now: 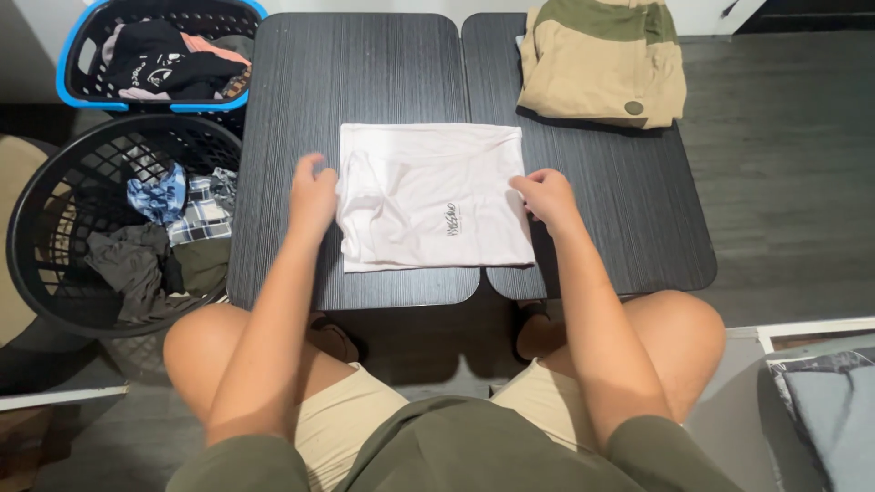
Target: The recorder folds several shirts and a pair of pants on a table and stacks them on a bed.
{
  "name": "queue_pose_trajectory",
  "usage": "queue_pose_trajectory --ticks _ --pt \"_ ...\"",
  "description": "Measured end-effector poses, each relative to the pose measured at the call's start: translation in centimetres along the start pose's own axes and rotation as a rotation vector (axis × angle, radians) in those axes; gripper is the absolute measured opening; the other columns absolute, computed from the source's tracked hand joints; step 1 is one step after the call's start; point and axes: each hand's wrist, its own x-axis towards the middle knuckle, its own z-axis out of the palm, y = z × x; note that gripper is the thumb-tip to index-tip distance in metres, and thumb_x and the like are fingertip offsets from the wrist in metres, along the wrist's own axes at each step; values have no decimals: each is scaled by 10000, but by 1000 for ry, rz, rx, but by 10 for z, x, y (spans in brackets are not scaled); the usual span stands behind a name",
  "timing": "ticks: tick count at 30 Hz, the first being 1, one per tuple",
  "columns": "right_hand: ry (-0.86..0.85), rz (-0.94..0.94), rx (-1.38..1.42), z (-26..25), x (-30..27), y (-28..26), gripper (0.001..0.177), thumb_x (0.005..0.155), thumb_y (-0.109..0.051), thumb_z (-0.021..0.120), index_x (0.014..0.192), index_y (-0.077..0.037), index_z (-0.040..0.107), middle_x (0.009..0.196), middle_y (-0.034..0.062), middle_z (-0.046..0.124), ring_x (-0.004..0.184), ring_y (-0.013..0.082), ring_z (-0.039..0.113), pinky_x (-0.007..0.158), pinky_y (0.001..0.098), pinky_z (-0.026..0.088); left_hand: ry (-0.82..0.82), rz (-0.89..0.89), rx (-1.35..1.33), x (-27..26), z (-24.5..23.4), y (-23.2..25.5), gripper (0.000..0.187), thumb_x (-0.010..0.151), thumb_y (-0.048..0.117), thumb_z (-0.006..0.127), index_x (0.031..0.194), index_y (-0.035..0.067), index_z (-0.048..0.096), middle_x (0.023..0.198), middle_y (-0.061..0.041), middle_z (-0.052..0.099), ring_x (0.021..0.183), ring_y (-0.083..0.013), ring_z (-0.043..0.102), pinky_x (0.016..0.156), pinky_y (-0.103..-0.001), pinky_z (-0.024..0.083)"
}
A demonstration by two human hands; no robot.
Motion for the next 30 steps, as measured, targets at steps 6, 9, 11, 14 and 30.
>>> queue_pose_trajectory --ticks 6,9,11,14,30 --pt "-227 6 175 7 19 7 292 797 -226 750 936 30 726 799 70 729 657 169 685 576 304 544 -35 971 494 -12 61 -46 678 947 344 631 1540 80 436 1579 -229 421 1505 -403 314 1246 -532 226" --pt "-219 17 142 8 20 5 249 828 -179 704 988 11 690 809 89 700 619 185 628 543 337 496 -175 1005 648 -45 68 -48 663 965 409 591 1542 122 435 1616 -220 352 1518 -408 257 1230 -548 175" --pt "-267 65 178 5 18 11 244 838 -161 684 1025 -4 681 824 95 683 607 191 621 532 362 484 -208 971 702 -42 66 -49 653 977 420 561 1546 131 426 1625 -214 324 1520 -410 238 1231 -547 159" --pt "-338 144 250 -3 14 24 259 859 -142 662 1089 -24 673 855 91 662 614 183 612 547 387 525 -227 907 788 -30 57 -51 636 998 427 514 1555 141 405 1634 -207 283 1522 -412 205 1228 -546 134" --pt "179 -588 -391 -24 -24 -7 607 795 -364 816 1264 -45 601 1256 246 623 1210 363 575 1006 433 485 3 -24 577 -88 -46 -11 495 869 535 667 975 54 727 982 -221 728 999 -427 682 865 -508 522"
